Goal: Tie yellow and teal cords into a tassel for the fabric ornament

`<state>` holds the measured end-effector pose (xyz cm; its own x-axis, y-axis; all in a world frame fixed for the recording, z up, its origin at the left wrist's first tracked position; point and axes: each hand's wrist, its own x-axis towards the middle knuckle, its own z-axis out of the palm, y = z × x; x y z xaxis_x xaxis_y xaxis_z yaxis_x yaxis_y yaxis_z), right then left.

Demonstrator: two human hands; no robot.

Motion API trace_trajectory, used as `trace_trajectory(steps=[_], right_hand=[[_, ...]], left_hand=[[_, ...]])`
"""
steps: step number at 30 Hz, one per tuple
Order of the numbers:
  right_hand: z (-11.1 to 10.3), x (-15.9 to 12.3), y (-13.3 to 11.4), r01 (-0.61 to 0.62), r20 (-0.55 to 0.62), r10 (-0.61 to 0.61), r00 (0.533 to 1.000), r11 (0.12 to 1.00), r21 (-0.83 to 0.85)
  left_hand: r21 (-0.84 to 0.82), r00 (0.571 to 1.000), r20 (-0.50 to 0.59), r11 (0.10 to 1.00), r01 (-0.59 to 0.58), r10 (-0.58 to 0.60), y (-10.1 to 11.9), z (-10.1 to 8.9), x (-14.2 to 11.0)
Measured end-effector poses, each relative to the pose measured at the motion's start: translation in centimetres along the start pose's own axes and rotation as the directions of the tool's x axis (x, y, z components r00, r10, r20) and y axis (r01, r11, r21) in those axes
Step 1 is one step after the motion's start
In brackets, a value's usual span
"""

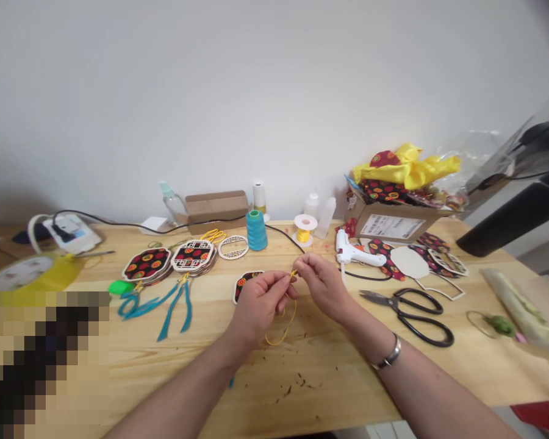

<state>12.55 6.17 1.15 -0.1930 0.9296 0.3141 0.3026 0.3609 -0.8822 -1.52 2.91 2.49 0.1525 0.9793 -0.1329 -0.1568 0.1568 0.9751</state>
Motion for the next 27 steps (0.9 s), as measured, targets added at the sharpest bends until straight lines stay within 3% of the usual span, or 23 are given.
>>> trace_trajectory(steps=[5,9,19,27], right_hand=[[-0.05,0.3,0.15,-0.124,0.032,0.119,0.992,0.959,0.255],[-0.03,0.36,-0.36,-0.216,0.09,0.197,0.976,0.906,0.363],[-0.39,0.63,-0.15,-0.21,-0.01,0.228,0.974,0.91,0.357],[-0.72,0.99,0.29,-0.178,-0.092,0.236,0.967,0.892,0.415]], left_hand=[[-0.046,0.999,-0.036,0.999,0.022,-0.023,-0.07,-0.11,0.14],[-0.052,0.999,-0.032,0.998,0.034,-0.036,0.07,-0.06,0.1],[-0.187,0.992,-0.011,0.975,0.119,-0.123,-0.17,-0.09,0.21],[-0.145,0.993,-0.039,0.984,0.107,-0.114,-0.26,-0.02,0.28]])
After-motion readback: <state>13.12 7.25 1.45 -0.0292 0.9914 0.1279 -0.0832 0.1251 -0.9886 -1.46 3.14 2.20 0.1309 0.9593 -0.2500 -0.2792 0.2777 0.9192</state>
